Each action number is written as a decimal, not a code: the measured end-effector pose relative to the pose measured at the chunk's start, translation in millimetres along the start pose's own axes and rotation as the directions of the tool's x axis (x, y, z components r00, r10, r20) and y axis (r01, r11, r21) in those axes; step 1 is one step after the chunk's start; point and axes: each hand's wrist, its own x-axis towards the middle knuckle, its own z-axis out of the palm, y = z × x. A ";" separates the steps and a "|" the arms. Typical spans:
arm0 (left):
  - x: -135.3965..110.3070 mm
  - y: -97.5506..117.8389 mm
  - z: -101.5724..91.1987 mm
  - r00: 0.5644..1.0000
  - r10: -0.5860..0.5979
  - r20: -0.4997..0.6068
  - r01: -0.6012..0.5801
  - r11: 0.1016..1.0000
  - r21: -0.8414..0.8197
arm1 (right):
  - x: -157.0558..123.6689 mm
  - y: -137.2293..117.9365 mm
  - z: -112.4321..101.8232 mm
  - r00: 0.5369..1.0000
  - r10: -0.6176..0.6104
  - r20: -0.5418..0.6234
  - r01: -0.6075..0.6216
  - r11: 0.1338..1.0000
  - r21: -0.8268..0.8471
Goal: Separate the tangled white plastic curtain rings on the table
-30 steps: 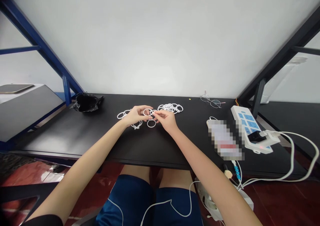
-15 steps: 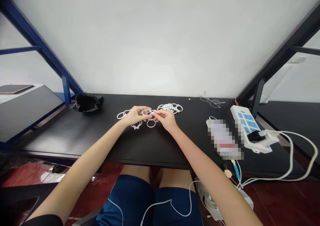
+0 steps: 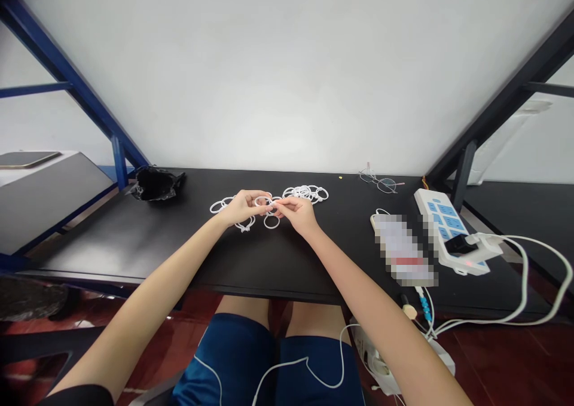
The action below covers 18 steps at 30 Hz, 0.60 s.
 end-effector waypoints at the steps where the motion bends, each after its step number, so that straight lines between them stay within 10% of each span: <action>1: 0.0 0.1 0.3 1.000 0.005 -0.001 -0.005 1.000 0.003 | -0.3 -0.4 0.1 1.000 0.004 -0.001 -0.004 1.000 -0.001; 8: 1.0 1.2 7.5 0.999 0.039 -0.020 -0.039 0.999 -0.015 | -0.1 -3.3 -1.1 1.000 0.021 0.016 -0.020 1.000 -0.021; 14: 4.2 -7.6 0.1 0.970 0.149 -0.193 -0.101 0.967 0.236 | 5.9 0.8 -12.0 0.978 -0.050 -0.201 0.010 0.980 -0.197; 18: 2.0 -9.6 -6.4 0.972 0.221 -0.076 -0.171 0.894 0.413 | 7.5 3.7 -21.5 0.966 -0.062 -0.251 -0.032 0.935 -0.354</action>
